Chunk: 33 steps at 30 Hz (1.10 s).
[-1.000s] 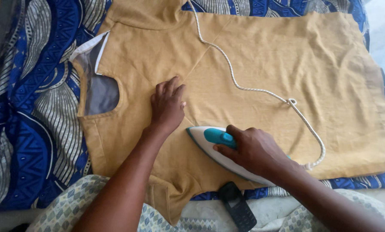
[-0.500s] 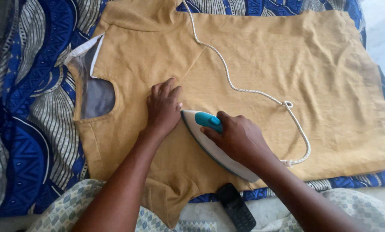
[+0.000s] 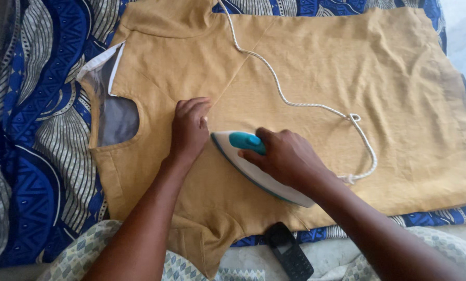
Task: The person irons a tan garment laid flat on a patterned blue and white surface. They use a teal and white electric iron, moving it back and forth across the fabric while holding the garment steady with the other hand.
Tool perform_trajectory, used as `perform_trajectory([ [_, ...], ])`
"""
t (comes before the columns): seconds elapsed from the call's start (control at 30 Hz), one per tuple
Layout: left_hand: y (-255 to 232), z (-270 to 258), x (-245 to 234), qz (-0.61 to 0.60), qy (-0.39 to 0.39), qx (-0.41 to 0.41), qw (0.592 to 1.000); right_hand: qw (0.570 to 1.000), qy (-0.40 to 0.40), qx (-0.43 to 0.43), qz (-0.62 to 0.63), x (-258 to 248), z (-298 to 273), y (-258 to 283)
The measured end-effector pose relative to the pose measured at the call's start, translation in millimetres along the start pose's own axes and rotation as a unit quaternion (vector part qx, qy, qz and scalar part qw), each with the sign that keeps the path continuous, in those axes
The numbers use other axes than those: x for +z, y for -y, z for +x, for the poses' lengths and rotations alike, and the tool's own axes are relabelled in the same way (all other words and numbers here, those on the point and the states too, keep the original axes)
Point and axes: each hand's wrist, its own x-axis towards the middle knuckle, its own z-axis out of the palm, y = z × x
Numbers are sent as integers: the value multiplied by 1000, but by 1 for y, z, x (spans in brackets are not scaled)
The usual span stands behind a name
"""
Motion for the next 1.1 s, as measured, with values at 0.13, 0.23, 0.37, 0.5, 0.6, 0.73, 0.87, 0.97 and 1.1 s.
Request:
perform_trajectory([
  [0.13, 0, 1, -5, 37, -34, -40, 998, 999, -8, 36, -10, -4, -5, -9],
  [0.23, -2, 2, -12, 107, -57, -70, 990, 997, -48, 58, 4, -3, 1, -12],
  [0.37, -6, 4, -20, 185, -67, -114, 974, 994, -40, 100, 24, -7, 14, -11],
  [0.5, -10, 9, -27, 209, -75, -169, 960, 989, -6, 137, 48, -14, 25, -11],
  [0.6, -14, 11, -33, 223, -79, -204, 950, 985, -6, 150, 80, -18, 32, -13],
  [0.73, -12, 14, -36, 240, -49, -244, 938, 995, 1, 81, 59, -11, 29, -8],
  [0.87, 1, 11, -26, 255, -16, -216, 942, 999, -24, 30, 13, -4, 40, 2],
  [0.97, 9, 8, -22, 257, 4, -196, 946, 998, -35, 42, 42, -10, 54, 7],
  [1.1, 14, 12, -27, 232, 35, -232, 944, 999, -16, 32, 38, -15, 62, 12],
])
